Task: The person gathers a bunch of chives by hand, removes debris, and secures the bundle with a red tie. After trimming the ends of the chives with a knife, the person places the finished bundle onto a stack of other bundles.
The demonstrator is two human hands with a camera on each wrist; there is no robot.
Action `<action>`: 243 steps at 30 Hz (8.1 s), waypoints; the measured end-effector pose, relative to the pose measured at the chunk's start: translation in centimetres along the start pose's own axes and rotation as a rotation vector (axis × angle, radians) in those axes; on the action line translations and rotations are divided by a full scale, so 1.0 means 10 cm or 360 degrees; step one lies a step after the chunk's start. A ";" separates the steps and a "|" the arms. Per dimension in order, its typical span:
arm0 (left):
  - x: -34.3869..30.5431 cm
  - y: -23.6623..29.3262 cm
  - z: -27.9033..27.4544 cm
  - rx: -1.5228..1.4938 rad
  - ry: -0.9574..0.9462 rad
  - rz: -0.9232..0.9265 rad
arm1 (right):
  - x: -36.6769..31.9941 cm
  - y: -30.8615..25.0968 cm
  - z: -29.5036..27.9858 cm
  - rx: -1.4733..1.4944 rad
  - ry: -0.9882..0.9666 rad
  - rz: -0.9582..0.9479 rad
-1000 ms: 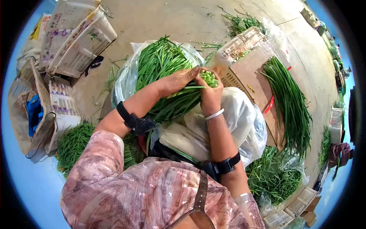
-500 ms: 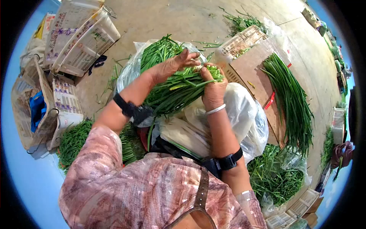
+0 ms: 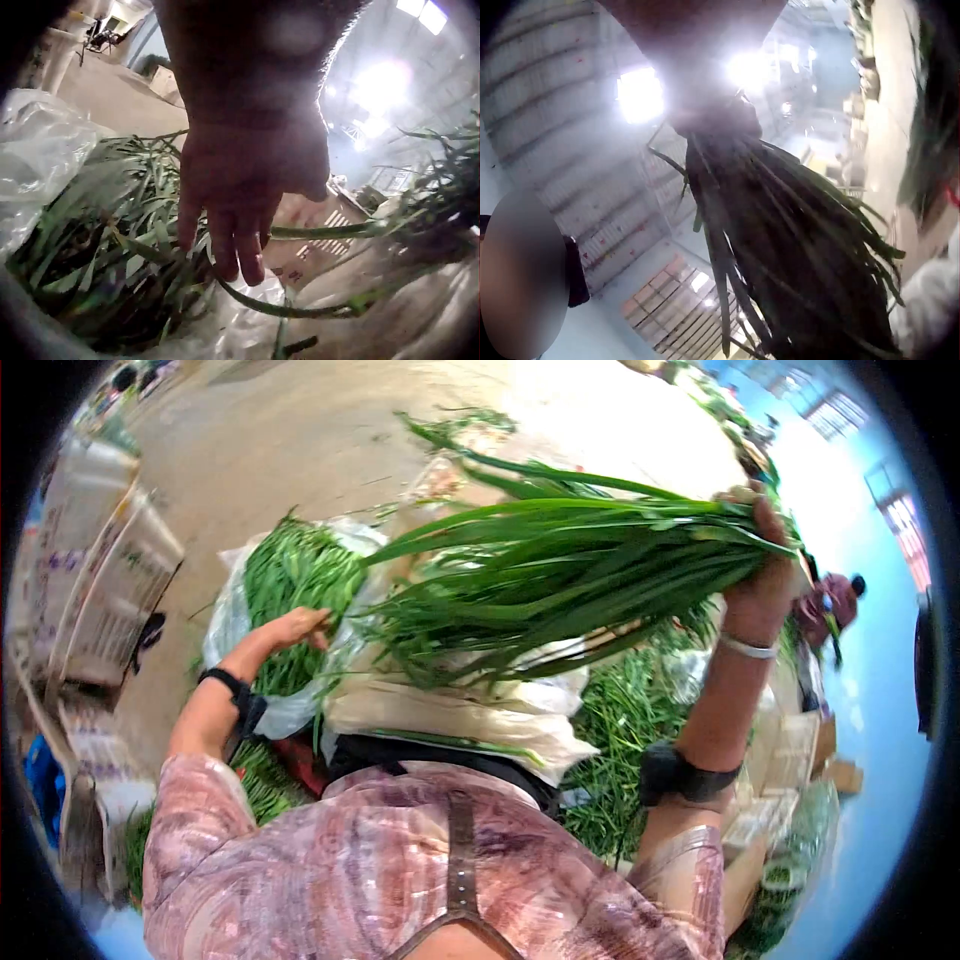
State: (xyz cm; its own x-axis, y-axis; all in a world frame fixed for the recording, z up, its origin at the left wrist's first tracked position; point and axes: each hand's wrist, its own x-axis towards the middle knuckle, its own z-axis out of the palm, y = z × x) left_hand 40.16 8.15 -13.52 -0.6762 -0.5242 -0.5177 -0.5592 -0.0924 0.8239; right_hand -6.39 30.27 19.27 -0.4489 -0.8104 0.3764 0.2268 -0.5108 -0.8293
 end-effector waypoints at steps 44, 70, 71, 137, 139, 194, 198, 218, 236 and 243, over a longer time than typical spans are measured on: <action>0.17 2.78 2.90 -0.1396 -0.1684 0.0183 | -0.14 0.69 -1.12 -0.0309 0.1055 0.0157; 0.22 2.93 3.31 -0.1038 -0.1463 -0.0032 | -1.00 0.44 -1.77 0.0443 0.1166 -0.0024; 0.21 2.92 3.31 -0.1069 -0.1497 -0.0092 | -1.02 0.43 -1.78 0.0433 0.1147 -0.0022; 0.17 2.44 2.08 -0.0458 -0.1184 -0.0129 | -2.27 1.43 -1.34 0.1030 0.1047 0.0600; 0.10 2.49 2.15 -0.0630 -0.1037 -0.0134 | -2.24 1.37 -1.32 0.0677 0.1008 0.0637; 0.19 2.29 1.99 -0.0216 -0.1119 -0.0044 | -2.10 1.12 -1.84 -0.3031 0.0975 0.0866; 0.13 2.36 2.01 -0.0064 -0.1019 -0.0032 | -1.71 1.19 -1.54 -0.1616 0.0481 0.0742; 0.06 2.48 1.87 0.0895 -0.0467 0.0951 | -1.90 0.86 -1.84 -0.1108 0.1548 -0.0022; 0.32 2.33 1.85 0.1251 0.0088 0.1536 | -2.03 1.15 -1.61 -0.2129 0.0689 0.0432; 0.37 2.29 1.85 0.1198 0.0067 0.1506 | -1.73 1.32 -1.32 -0.0422 0.0506 0.0920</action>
State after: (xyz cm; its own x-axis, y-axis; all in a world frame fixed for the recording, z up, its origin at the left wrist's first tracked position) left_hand 15.96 19.69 -0.83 -0.9604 -0.1467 0.2369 -0.0005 0.8511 0.5250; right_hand -7.08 41.32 -3.61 -0.5599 -0.7868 -0.2598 0.3049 0.0959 -0.9475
